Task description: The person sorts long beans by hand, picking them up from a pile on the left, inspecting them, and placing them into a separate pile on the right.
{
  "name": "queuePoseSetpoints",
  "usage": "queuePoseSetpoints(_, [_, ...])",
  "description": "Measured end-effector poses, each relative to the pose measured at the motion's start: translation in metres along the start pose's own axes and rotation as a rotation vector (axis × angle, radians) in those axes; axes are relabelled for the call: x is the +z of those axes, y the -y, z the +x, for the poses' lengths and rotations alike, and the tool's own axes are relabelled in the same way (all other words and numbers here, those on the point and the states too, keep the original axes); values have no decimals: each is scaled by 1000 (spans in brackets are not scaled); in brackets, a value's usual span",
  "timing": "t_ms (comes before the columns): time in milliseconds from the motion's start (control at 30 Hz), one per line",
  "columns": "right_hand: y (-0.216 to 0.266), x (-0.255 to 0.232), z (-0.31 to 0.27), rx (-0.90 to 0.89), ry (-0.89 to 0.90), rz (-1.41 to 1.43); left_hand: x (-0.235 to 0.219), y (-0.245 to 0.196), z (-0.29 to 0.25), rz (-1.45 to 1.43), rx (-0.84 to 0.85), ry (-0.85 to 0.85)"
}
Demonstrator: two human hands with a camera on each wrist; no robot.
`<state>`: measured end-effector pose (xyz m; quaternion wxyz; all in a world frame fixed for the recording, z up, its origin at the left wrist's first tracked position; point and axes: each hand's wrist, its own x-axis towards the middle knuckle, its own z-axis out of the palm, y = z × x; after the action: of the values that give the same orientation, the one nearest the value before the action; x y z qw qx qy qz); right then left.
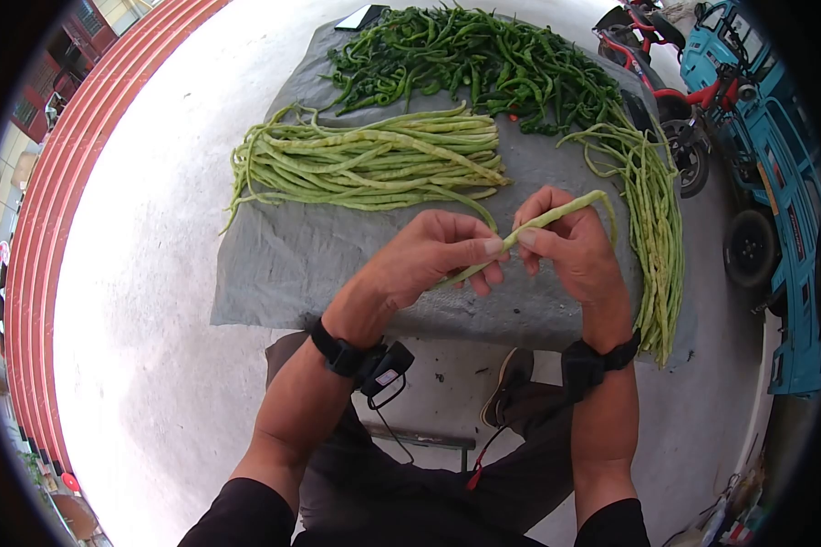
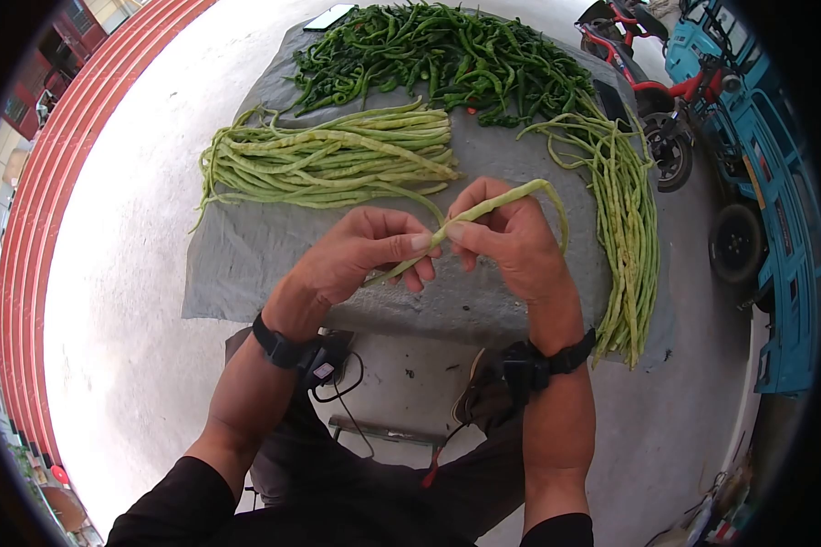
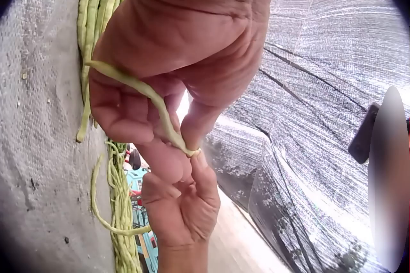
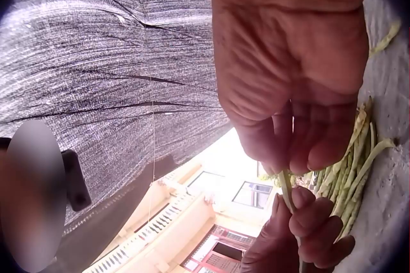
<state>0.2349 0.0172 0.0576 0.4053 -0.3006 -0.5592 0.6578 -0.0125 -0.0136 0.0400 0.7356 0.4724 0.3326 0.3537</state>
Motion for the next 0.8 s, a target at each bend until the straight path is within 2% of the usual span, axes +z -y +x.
queuePoseSetpoints(800, [3, -11, -1, -45, -11, 38, 0, -8, -5, 96, -16, 47])
